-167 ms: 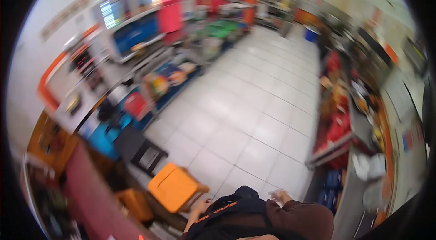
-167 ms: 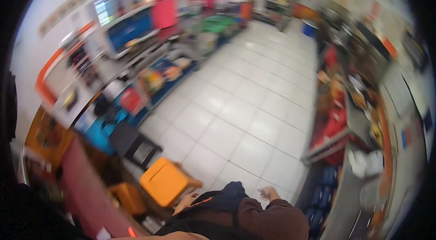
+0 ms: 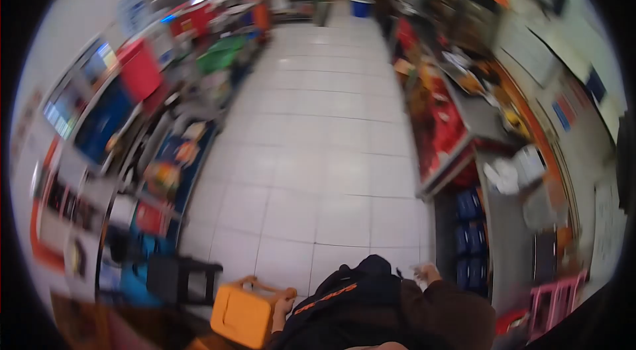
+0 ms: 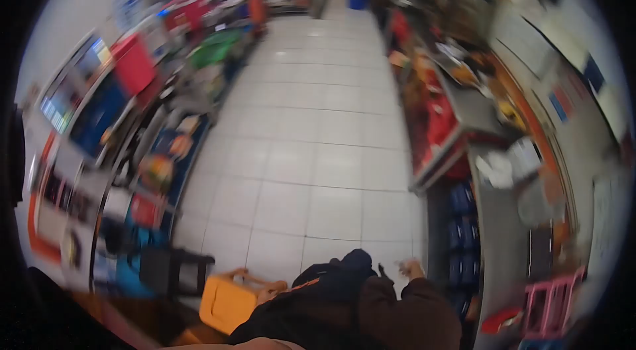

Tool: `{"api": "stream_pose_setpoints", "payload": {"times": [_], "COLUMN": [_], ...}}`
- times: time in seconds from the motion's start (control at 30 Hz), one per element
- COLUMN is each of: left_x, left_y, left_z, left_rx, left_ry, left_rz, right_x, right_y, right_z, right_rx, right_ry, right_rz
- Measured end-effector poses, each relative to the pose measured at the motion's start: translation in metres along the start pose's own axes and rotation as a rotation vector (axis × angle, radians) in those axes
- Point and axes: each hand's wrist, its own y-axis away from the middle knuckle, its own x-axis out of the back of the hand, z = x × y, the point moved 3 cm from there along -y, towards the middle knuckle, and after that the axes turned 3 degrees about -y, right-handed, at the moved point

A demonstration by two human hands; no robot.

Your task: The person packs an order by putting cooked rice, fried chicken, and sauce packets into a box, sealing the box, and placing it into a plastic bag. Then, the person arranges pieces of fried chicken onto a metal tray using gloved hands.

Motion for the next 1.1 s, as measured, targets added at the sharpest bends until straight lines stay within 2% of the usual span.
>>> {"api": "stream_pose_setpoints", "payload": {"times": [0.03, 0.07, 0.1, 0.13, 0.2, 0.27, 0.37, 0.43, 0.5, 0.53, 0.57, 0.6, 0.67, 0.73, 0.77, 0.8, 0.87, 0.9, 0.97, 1.0, 1.07, 1.1], "left_x": [-0.069, -0.118, -0.135, -0.133, -0.133, -0.123, -0.115, -0.117, -0.107, -0.103, -0.098, -0.097, -0.076, -0.076, -0.084, -0.098, -0.123, -0.133, -0.150, -0.156, -0.170, -0.189], "left_y": [0.014, 0.040, 0.039, 0.027, -0.011, -0.058, -0.137, -0.204, -0.269, -0.287, -0.302, -0.314, -0.291, -0.279, -0.277, -0.282, -0.300, -0.310, -0.343, -0.358, -0.383, -0.395], "left_z": [0.031, 0.061, 0.088, 0.111, 0.154, 0.191, 0.252, 0.297, 0.377, 0.443, 0.519, 0.593, 0.770, 0.898, 0.946, 0.989, 1.047, 1.075, 1.125, 1.153, 1.202, 1.219], "left_rx": [0.044, 0.086, 0.100, 0.109, 0.115, 0.120, 0.115, -0.002, -0.180, -0.311, -0.444, -0.731, -1.019, -1.253, -1.360, -1.385, -1.417, -1.450, -1.438, -1.453, -1.276, -1.319], "left_ry": [0.015, 0.005, -0.011, -0.040, -0.083, -0.139, -0.182, -0.175, -0.291, -0.239, -0.187, -0.138, 0.017, -0.001, -0.018, -0.042, -0.088, -0.088, -0.109, -0.105, 0.106, 0.100], "left_rz": [-0.119, -0.225, -0.285, -0.311, -0.333, -0.321, -0.235, -0.145, -0.040, 0.004, 0.050, 0.096, -0.042, -0.144, -0.173, -0.146, -0.114, -0.031, 0.183, 0.178, -0.021, -0.001], "right_x": [0.072, 0.119, 0.150, 0.166, 0.170, 0.186, 0.205, 0.232, 0.259, 0.280, 0.304, 0.328, 0.387, 0.424, 0.456, 0.489, 0.535, 0.564, 0.582, 0.589, 0.613, 0.641], "right_y": [0.092, 0.184, 0.209, 0.191, 0.198, 0.142, 0.099, 0.063, 0.052, 0.050, 0.047, 0.043, 0.007, 0.050, 0.032, 0.010, -0.009, -0.002, 0.049, 0.078, 0.083, 0.055], "right_z": [0.055, 0.070, 0.073, 0.065, -0.010, -0.037, -0.118, -0.172, -0.246, -0.280, -0.316, -0.350, -0.406, -0.518, -0.531, -0.541, -0.556, -0.552, -0.597, -0.623, -0.646, -0.629], "right_rx": [-0.193, -0.325, -0.276, -0.193, -0.165, 0.043, 0.102, 0.135, 0.071, 0.072, 0.199, 0.323, 0.325, 0.409, 0.401, 0.592, 0.790, 0.785, 0.834, 0.867, 0.838, 0.838], "right_ry": [0.103, -0.086, -0.161, -0.232, -0.509, -0.483, -0.638, -0.637, -0.542, -0.551, -0.656, -0.756, -0.784, -0.902, -0.897, -0.786, -0.684, -0.369, -0.636, -0.769, -0.258, -0.169], "right_rz": [0.155, 0.427, 0.480, 0.496, 0.618, 0.565, 0.488, 0.445, 0.526, 0.541, 0.608, 0.675, 0.831, 0.833, 0.840, 0.973, 1.096, 1.286, 1.359, 1.397, 1.163, 1.189]}}
